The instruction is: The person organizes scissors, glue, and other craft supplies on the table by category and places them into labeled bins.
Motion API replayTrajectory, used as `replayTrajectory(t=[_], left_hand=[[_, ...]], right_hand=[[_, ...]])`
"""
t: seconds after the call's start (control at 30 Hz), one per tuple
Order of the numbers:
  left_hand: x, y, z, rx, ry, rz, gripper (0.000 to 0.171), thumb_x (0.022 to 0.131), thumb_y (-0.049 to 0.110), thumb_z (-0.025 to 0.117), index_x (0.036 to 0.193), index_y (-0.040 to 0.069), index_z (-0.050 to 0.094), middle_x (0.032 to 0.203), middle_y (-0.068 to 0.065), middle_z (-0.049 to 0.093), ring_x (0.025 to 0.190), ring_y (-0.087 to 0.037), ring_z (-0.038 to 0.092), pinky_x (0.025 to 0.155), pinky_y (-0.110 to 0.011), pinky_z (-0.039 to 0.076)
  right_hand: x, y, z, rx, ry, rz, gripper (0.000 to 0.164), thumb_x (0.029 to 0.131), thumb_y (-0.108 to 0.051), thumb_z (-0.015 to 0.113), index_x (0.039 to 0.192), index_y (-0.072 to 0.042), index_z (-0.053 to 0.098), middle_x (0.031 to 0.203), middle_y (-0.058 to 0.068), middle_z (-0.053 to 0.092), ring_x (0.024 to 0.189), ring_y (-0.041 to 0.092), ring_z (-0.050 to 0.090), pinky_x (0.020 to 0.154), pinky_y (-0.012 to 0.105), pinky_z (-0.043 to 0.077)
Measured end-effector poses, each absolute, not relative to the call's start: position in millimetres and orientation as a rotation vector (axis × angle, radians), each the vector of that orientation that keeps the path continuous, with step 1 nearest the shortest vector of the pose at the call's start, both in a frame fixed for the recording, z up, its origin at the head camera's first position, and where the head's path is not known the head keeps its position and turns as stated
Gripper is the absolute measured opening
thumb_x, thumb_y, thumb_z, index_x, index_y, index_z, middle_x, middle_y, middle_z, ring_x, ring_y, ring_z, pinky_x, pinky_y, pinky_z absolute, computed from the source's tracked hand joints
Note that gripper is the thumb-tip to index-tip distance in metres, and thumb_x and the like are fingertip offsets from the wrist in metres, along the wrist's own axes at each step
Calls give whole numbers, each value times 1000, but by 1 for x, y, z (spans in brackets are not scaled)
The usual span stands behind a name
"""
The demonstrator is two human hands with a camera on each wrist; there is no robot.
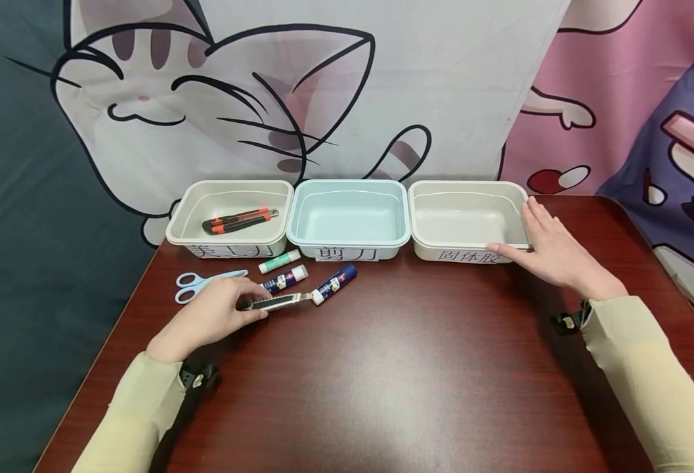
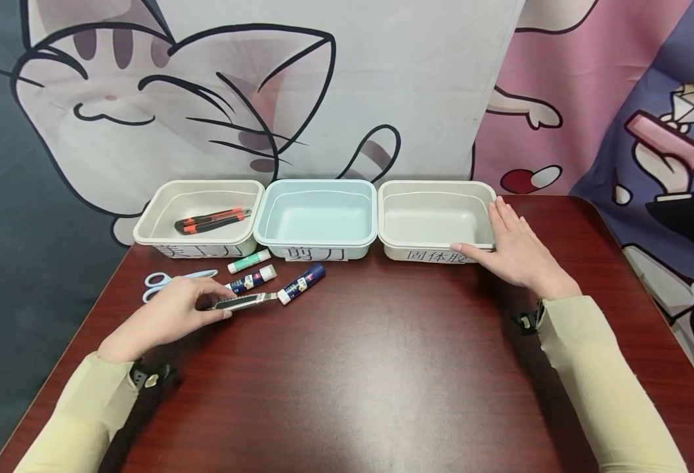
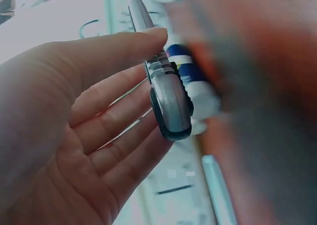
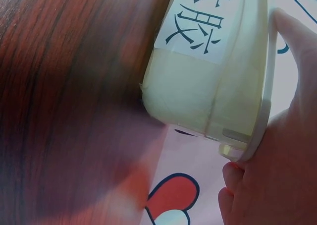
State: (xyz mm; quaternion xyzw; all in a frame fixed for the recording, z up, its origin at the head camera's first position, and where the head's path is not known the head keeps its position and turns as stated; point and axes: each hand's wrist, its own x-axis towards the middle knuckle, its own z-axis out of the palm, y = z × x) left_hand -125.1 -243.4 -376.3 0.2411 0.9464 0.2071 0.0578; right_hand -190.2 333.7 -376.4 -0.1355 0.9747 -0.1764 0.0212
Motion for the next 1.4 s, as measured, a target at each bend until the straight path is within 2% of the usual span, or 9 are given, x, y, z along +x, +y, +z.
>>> replayTrajectory(t=[0.27,0.57,0.7,0.9,1.07,1.23,1.4], left_hand=[[-137,-247,-340,796,3043,610,25,83,12,85,108,12,79,95,2,73,81,-17,63,74,-40,51],[-170,-252,-321,802,3096,634,25,88,8,80,113,5,76,105,-9,73,89,-25,66,78,-44,52],[-183,-260,-316,727,3132,667,26,90,10,79,115,6,75,106,-10,73,89,-24,66,77,-45,51],[-208,-278,-320,584,3177,656,27,90,11,79,116,4,75,98,-15,73,82,-28,67,69,-45,48],[-230,-287,-331,504,3126,637,28,90,10,77,116,1,74,96,-19,72,83,-32,68,71,-48,49],[-247,-288,-338,428,3031,589,25,90,10,76,114,1,75,96,-17,73,83,-29,67,68,-43,49],[-262,-286,-342,476,3004,498,24,84,6,79,106,-3,76,96,-17,74,88,-30,67,77,-46,49]], right_hand=[[-190,333,-378,-417,3011,-555,103,98,-56,58,157,11,6,165,26,-5,152,40,-5,120,51,-3],[-190,332,-376,-415,3027,-573,104,98,-56,59,158,9,4,165,28,-2,152,41,-4,120,52,-2],[-190,332,-376,-420,3027,-575,104,98,-55,59,158,9,4,165,28,-1,152,41,-4,120,53,-1],[-190,332,-376,-420,3025,-569,103,98,-55,58,158,9,4,165,29,-1,152,41,-4,120,53,-1],[-190,333,-377,-416,3022,-564,103,99,-55,58,157,10,5,165,29,-2,152,40,-5,120,52,-3],[-189,332,-377,-409,3021,-560,103,98,-56,58,158,10,5,165,28,-3,152,40,-4,120,52,-2],[-189,332,-375,-401,3024,-546,103,99,-56,57,158,10,4,165,27,-4,152,39,-6,121,52,-1]])
